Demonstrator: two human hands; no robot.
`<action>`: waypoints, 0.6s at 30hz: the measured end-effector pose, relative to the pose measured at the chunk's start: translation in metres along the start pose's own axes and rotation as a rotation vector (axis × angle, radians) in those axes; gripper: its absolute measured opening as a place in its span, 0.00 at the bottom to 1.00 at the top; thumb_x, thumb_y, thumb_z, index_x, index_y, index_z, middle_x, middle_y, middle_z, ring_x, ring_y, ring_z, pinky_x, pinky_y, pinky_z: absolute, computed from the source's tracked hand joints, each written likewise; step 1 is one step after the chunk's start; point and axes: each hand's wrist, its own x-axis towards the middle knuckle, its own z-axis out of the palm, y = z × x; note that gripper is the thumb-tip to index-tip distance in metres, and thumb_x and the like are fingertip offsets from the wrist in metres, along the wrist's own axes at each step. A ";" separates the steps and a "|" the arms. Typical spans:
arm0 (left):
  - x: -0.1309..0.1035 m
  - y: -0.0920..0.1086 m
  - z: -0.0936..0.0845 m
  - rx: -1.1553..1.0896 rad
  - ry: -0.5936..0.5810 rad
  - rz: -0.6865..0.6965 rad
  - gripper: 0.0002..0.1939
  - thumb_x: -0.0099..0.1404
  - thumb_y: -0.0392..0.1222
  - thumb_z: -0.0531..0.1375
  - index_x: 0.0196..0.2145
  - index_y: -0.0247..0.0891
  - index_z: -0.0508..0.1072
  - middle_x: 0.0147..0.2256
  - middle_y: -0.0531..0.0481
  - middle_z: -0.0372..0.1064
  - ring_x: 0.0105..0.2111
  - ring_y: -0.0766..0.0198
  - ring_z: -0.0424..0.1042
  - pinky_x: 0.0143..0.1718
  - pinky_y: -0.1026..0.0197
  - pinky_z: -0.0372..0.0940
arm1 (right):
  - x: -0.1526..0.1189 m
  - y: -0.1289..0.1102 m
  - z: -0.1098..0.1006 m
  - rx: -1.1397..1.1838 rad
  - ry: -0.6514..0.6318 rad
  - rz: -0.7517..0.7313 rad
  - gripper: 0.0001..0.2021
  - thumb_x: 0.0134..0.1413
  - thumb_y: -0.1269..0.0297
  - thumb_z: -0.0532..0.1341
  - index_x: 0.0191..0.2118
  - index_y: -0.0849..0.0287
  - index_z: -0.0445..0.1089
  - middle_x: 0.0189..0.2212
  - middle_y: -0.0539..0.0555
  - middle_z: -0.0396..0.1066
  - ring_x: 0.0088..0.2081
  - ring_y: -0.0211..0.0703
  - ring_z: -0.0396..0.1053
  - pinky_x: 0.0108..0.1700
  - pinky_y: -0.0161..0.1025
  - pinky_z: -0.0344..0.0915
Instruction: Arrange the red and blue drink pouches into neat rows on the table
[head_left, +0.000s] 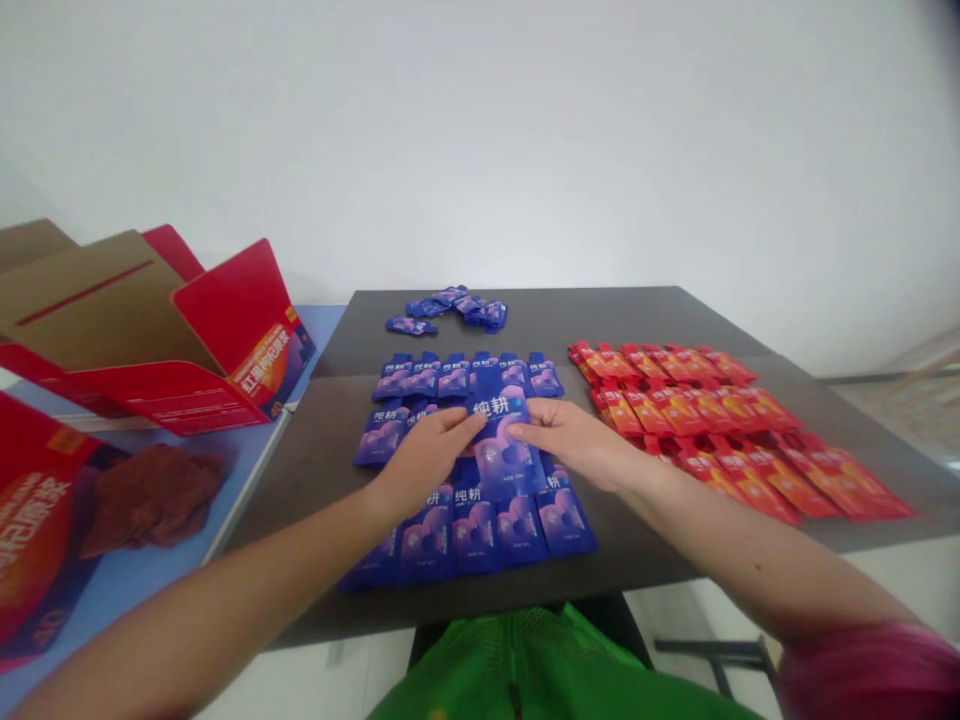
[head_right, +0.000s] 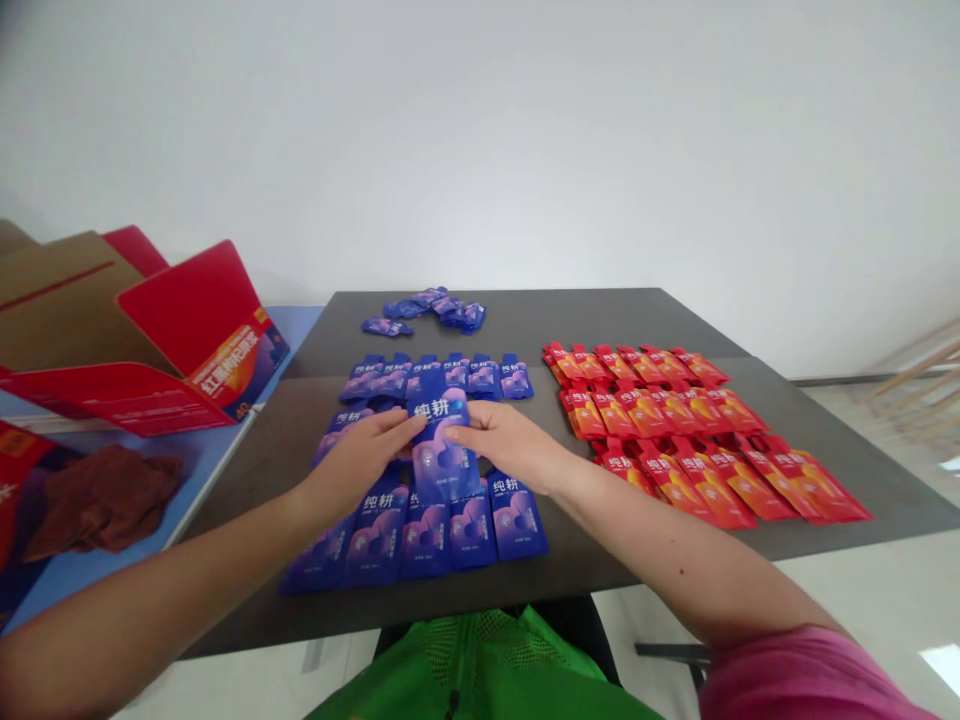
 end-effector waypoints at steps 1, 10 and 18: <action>0.007 0.003 0.004 0.061 -0.019 0.055 0.20 0.63 0.56 0.56 0.25 0.37 0.72 0.26 0.51 0.71 0.30 0.59 0.71 0.35 0.60 0.65 | -0.002 0.004 -0.005 0.017 0.062 0.024 0.16 0.54 0.51 0.63 0.38 0.60 0.72 0.30 0.50 0.74 0.30 0.37 0.70 0.35 0.35 0.67; -0.007 0.003 0.001 0.086 0.018 0.118 0.17 0.65 0.51 0.55 0.34 0.38 0.79 0.34 0.48 0.77 0.37 0.56 0.74 0.41 0.59 0.67 | 0.007 0.063 -0.097 -0.442 0.366 0.495 0.13 0.62 0.66 0.49 0.42 0.61 0.70 0.39 0.59 0.76 0.35 0.41 0.73 0.33 0.32 0.67; -0.023 -0.014 -0.004 0.041 -0.001 0.002 0.17 0.62 0.53 0.57 0.30 0.38 0.79 0.32 0.48 0.76 0.34 0.57 0.74 0.39 0.60 0.67 | 0.022 0.092 -0.093 -0.601 0.294 0.578 0.11 0.62 0.68 0.51 0.36 0.61 0.71 0.35 0.58 0.77 0.32 0.40 0.74 0.31 0.31 0.67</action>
